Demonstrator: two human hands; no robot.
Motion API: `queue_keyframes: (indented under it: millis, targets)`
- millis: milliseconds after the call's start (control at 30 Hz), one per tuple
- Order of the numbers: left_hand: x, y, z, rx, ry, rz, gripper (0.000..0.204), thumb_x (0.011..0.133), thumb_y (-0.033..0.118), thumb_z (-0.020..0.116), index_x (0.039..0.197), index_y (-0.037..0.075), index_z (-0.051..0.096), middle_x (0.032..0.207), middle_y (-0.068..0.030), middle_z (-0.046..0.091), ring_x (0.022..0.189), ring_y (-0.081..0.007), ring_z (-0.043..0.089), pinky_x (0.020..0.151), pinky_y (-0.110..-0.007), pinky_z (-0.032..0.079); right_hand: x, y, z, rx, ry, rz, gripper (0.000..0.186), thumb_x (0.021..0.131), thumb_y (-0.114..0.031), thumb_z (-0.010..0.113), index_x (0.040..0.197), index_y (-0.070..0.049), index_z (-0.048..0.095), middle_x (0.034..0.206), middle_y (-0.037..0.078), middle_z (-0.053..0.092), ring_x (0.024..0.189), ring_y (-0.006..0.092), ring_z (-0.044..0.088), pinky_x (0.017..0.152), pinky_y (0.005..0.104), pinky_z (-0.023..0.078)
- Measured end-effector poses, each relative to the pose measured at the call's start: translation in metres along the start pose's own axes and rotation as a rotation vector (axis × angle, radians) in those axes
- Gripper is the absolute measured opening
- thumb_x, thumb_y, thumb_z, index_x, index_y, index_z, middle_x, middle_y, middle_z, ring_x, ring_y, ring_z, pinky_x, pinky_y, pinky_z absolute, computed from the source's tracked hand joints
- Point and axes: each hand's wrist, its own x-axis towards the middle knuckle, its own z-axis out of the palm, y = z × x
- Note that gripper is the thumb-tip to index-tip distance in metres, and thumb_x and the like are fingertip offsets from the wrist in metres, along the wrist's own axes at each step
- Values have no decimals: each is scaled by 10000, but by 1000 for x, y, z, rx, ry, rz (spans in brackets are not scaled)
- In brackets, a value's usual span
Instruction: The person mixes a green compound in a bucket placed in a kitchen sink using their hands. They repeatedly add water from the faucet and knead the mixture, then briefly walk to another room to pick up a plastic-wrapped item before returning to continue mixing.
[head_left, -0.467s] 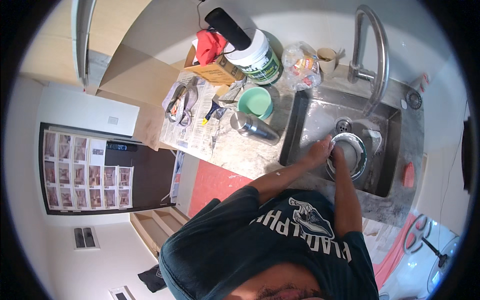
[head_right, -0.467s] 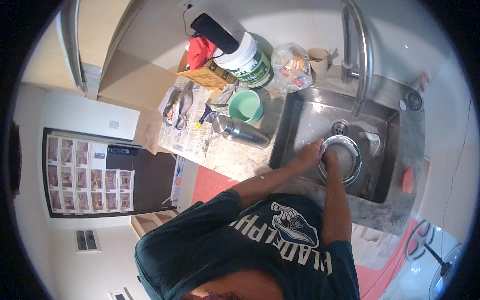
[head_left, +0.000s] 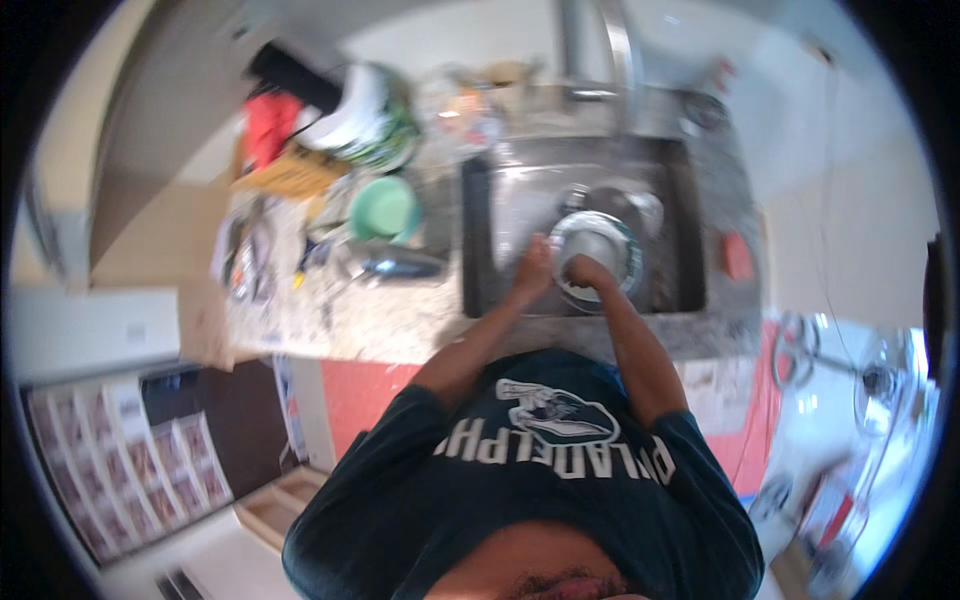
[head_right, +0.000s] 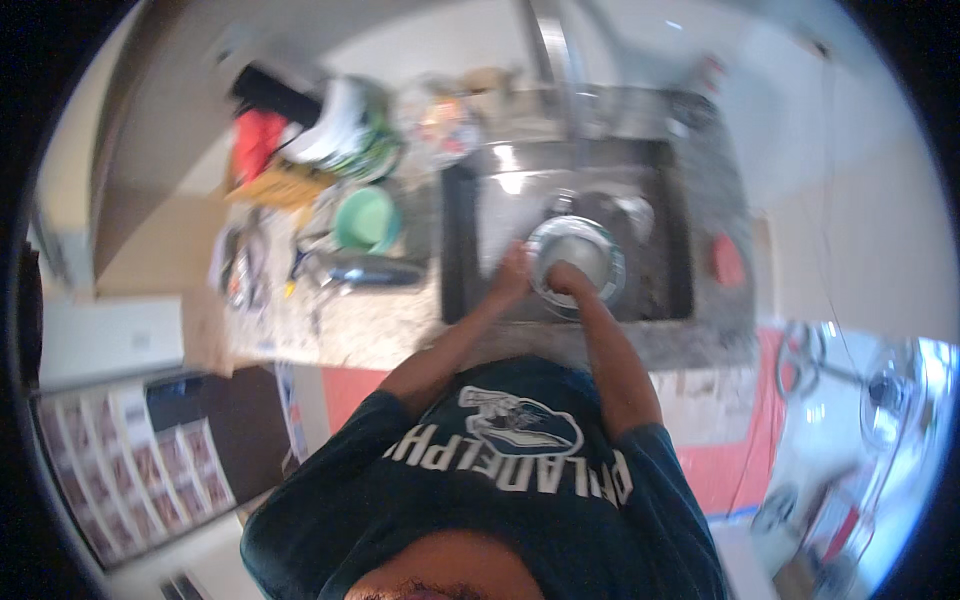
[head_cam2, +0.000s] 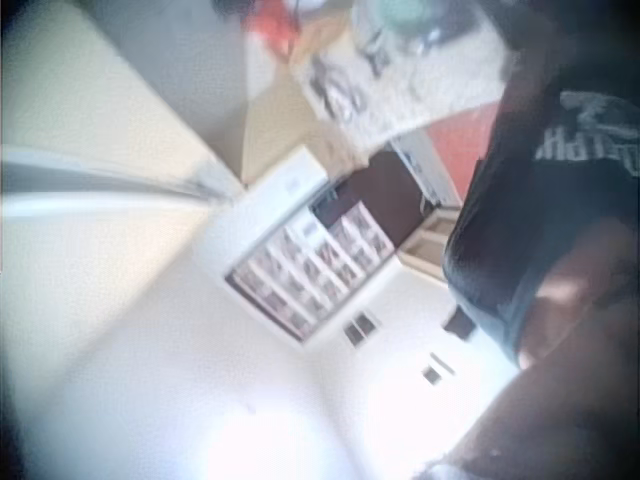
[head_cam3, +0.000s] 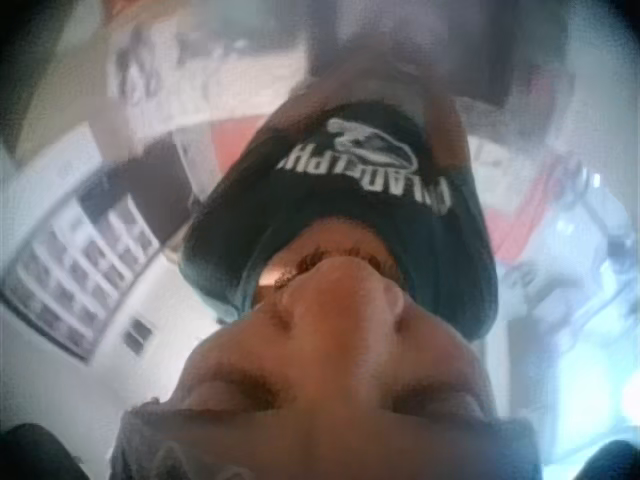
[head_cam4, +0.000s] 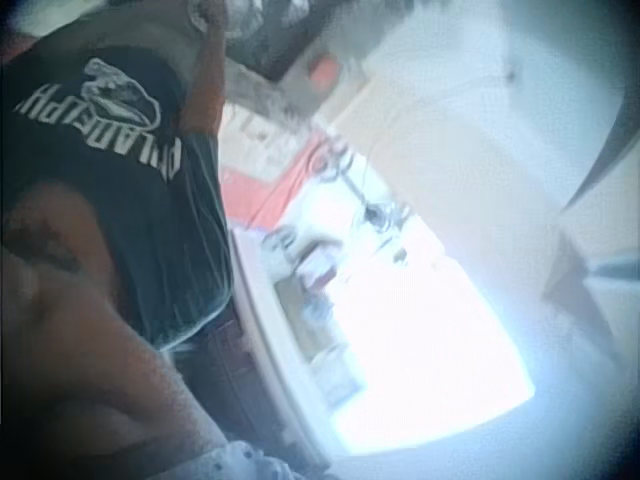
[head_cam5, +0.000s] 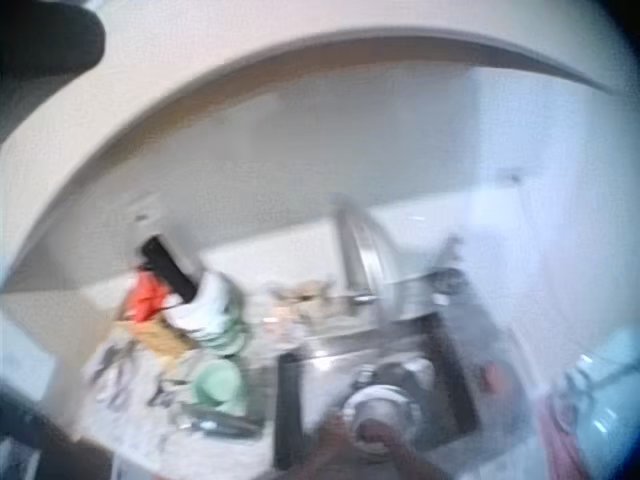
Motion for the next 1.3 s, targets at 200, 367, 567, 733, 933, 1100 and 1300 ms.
queue_keyframes:
  millis: [200, 367, 567, 733, 933, 1100, 1300]
  targets:
    - [-11, 45, -38, 146, 230, 118, 275, 863, 118, 577, 1104, 0, 516, 1040, -236, 578, 932, -431, 587, 765, -502, 476, -36, -22, -54, 5, -201, 384, 370, 818, -190, 555, 1138, -47, 674, 1266, 135, 612, 1041, 367, 647, 895, 446, 513]
    - [10, 85, -24, 129, -250, 136, 356, 825, 60, 584, 1171, 9, 520, 1099, -261, 586, 1006, -418, 587, 856, -506, 459, -18, 1, -18, 292, -160, 340, 346, 830, -233, 589, 1099, -41, 693, 1214, 184, 630, 1087, 346, 620, 927, 431, 479]
    - [69, 47, 34, 389, -783, -36, 519, 896, 79, 462, 1398, 24, 341, 1368, -294, 458, 1221, -420, 511, 995, -491, 445, -35, -27, -45, 1448, 573, 635, 397, 938, -288, 531, 1258, -62, 591, 1228, 118, 617, 1087, 225, 585, 938, 398, 450]
    - [68, -13, 68, 656, -1114, 45, 569, 933, 206, 440, 1469, 58, 319, 1533, -182, 285, 1348, -336, 403, 1104, -431, 351, -9, -31, -30, 2167, 625, 537, 442, 921, -359, 493, 1222, -53, 598, 1134, 133, 645, 1019, 298, 603, 945, 429, 447]
    - [84, 50, 66, 724, -1060, 194, 454, 819, 210, 580, 1240, 41, 600, 1458, -208, 397, 1235, -344, 518, 1018, -431, 440, 63, 97, 38, 1802, 540, 510, 336, 914, -306, 545, 1089, -41, 654, 1022, 129, 679, 950, 274, 639, 872, 449, 475]
    - [31, 78, -34, 498, -812, 428, 463, 811, 153, 632, 1269, 108, 581, 1396, -244, 440, 1231, -378, 503, 1020, -437, 434, 19, -2, 1, 1630, 578, 537, 306, 851, -301, 577, 927, -34, 706, 1020, 218, 680, 924, 359, 664, 822, 473, 508]
    - [3, 80, -48, 199, -408, 354, 288, 837, 68, 576, 1122, 30, 600, 1256, -261, 529, 1114, -418, 556, 926, -485, 468, -40, -16, -63, 347, 388, 471, 315, 800, -280, 658, 997, -39, 701, 1074, 252, 653, 1011, 374, 642, 853, 465, 511]
